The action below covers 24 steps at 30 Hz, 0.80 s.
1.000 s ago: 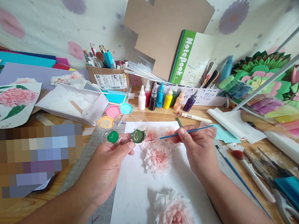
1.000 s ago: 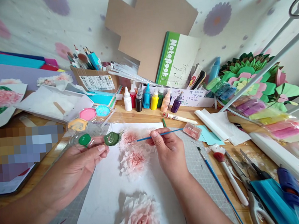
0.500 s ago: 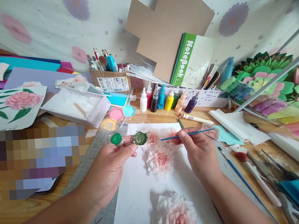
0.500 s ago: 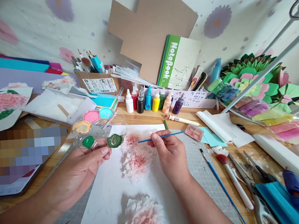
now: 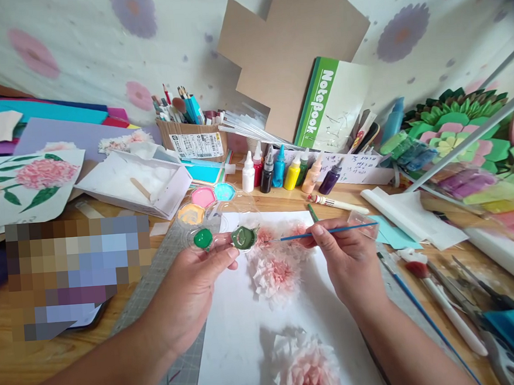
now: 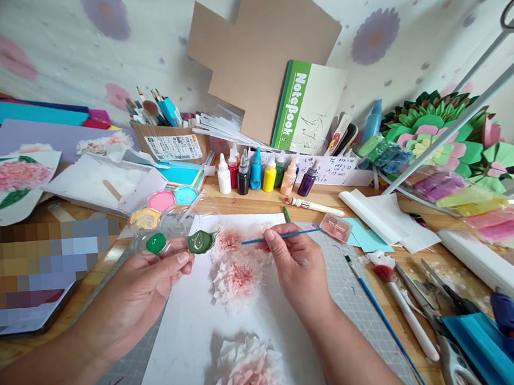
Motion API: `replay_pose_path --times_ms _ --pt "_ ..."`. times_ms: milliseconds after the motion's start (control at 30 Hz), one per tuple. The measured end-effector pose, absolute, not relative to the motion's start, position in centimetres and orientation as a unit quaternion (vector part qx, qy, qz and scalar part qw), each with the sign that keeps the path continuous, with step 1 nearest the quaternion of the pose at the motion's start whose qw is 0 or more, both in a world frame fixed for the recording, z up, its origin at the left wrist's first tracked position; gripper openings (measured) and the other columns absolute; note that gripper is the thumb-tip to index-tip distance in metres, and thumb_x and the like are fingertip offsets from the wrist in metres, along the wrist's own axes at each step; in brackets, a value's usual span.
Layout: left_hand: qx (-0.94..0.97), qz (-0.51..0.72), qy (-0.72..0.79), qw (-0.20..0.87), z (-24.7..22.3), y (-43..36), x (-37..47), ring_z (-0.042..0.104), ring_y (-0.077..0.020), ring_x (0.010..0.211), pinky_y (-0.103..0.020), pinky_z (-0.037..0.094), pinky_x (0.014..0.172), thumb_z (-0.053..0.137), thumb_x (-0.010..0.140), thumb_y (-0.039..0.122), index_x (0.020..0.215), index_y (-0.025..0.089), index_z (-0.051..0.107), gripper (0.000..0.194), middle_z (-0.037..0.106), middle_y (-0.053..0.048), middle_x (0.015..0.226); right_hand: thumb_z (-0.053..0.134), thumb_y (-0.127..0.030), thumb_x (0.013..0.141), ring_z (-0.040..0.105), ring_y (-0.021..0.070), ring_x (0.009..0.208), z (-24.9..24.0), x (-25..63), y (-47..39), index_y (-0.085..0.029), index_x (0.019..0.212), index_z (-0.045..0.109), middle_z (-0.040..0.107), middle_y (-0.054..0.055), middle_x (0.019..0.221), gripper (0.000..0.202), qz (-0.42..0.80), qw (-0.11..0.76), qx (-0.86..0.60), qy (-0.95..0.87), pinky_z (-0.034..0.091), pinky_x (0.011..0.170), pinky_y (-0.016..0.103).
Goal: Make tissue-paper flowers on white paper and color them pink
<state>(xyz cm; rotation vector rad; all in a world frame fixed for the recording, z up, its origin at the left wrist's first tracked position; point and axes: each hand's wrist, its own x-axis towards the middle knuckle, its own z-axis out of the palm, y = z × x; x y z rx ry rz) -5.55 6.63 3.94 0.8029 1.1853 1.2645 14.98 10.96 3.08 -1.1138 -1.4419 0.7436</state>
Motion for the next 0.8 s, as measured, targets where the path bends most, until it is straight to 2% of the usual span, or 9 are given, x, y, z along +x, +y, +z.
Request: replay_pose_path --times_ms 167,533,633,800 --pt "0.34 0.539 0.517 0.571 3.8 6.5 -5.6 0.048 -0.0139 0.084 -0.024 0.038 0.073 0.07 0.072 0.027 0.067 0.019 0.063 0.012 0.056 0.001 0.08 0.062 -0.039 0.085 0.065 0.015 0.06 2.5 15.2 10.8 -0.017 0.074 0.064 0.069 0.003 0.066 0.024 0.305 0.517 -0.477 -0.642 0.05 0.058 0.026" --pt "0.353 0.536 0.518 0.565 4.0 6.6 -5.5 0.05 -0.0155 0.083 -0.025 0.039 0.071 0.07 0.071 0.027 0.069 0.02 0.066 0.008 0.061 -0.001 0.083 0.062 -0.039 0.084 0.065 0.0153 0.06 2.8 14.7 10.8 -0.018 0.073 0.064 0.069 0.003 0.065 0.024 0.312 0.523 -0.471 -0.638 0.05 0.057 0.026" --pt "0.354 0.539 0.52 0.56 4.0 6.5 -5.6 0.051 -0.0164 0.084 -0.026 0.039 0.072 0.071 0.07 0.028 0.069 0.021 0.067 0.009 0.062 -0.001 0.085 0.064 -0.04 0.083 0.064 0.016 0.059 3.0 15.0 10.6 -0.018 0.073 0.064 0.068 0.003 0.063 0.024 0.304 0.57 -0.47 -0.602 0.051 0.057 0.027" --pt "0.371 0.51 0.527 0.57 3.6 6.0 -5.7 0.052 -0.0174 0.085 -0.029 0.04 0.076 0.069 0.076 0.034 0.085 0.023 0.069 0.014 0.065 -0.001 0.089 0.066 -0.034 0.084 0.061 0.013 0.059 3.4 15.6 10.0 -0.018 0.078 0.064 0.067 0.002 0.073 0.018 0.286 0.704 -0.416 -0.5 0.05 0.059 0.028"
